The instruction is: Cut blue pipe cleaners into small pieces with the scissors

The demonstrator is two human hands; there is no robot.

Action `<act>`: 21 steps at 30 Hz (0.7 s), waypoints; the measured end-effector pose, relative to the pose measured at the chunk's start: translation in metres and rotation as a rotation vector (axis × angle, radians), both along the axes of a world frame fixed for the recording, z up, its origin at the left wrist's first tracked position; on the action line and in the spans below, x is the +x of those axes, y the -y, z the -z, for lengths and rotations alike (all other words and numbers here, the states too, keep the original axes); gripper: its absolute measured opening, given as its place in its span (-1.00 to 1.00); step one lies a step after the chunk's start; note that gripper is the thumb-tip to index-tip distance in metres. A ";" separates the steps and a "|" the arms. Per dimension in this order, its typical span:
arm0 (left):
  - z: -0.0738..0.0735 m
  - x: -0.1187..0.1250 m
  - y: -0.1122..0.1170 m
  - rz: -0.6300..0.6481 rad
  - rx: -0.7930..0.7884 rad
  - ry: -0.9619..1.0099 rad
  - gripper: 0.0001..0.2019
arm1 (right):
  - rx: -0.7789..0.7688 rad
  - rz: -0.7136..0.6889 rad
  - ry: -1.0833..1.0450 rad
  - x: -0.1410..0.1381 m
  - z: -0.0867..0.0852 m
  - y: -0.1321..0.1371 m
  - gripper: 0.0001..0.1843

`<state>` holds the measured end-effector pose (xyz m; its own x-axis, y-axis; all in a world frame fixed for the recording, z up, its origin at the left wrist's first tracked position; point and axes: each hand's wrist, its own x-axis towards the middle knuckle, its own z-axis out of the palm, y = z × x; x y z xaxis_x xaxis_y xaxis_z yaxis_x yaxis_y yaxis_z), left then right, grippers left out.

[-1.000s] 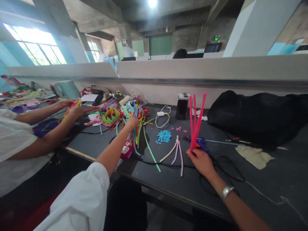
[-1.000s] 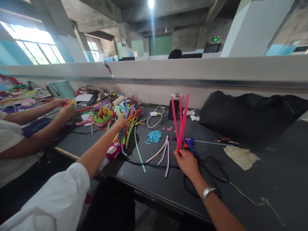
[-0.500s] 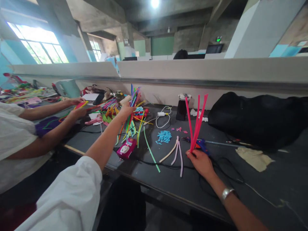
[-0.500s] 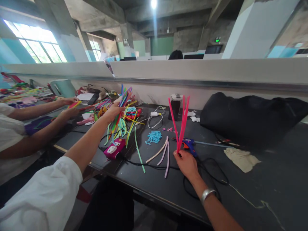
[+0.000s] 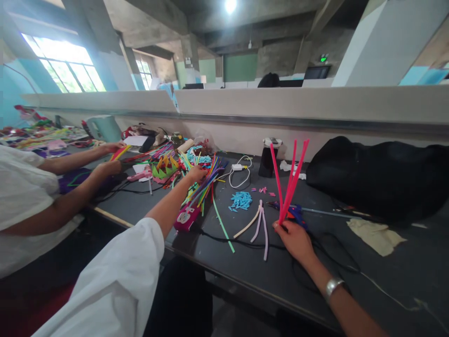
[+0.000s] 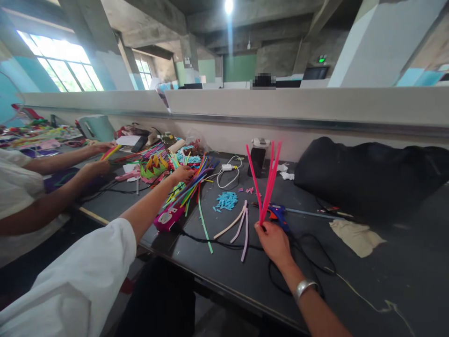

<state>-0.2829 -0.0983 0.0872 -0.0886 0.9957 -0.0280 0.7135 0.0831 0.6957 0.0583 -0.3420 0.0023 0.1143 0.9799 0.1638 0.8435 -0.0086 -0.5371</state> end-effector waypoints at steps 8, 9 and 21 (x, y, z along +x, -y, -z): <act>0.011 0.007 -0.009 0.014 -0.080 -0.185 -0.67 | -0.019 0.005 0.002 -0.002 -0.004 -0.001 -0.63; 0.014 0.010 -0.008 0.026 -0.062 -0.212 -0.64 | -0.025 0.003 0.005 -0.002 -0.004 -0.001 -0.63; -0.006 0.022 -0.009 0.022 0.127 -0.200 -0.64 | -0.008 0.001 -0.007 -0.002 -0.003 0.000 -0.64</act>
<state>-0.2611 -0.0891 0.0935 -0.0582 0.9918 0.1139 0.8388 -0.0133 0.5443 0.0567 -0.3421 0.0050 0.1164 0.9810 0.1553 0.8397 -0.0137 -0.5429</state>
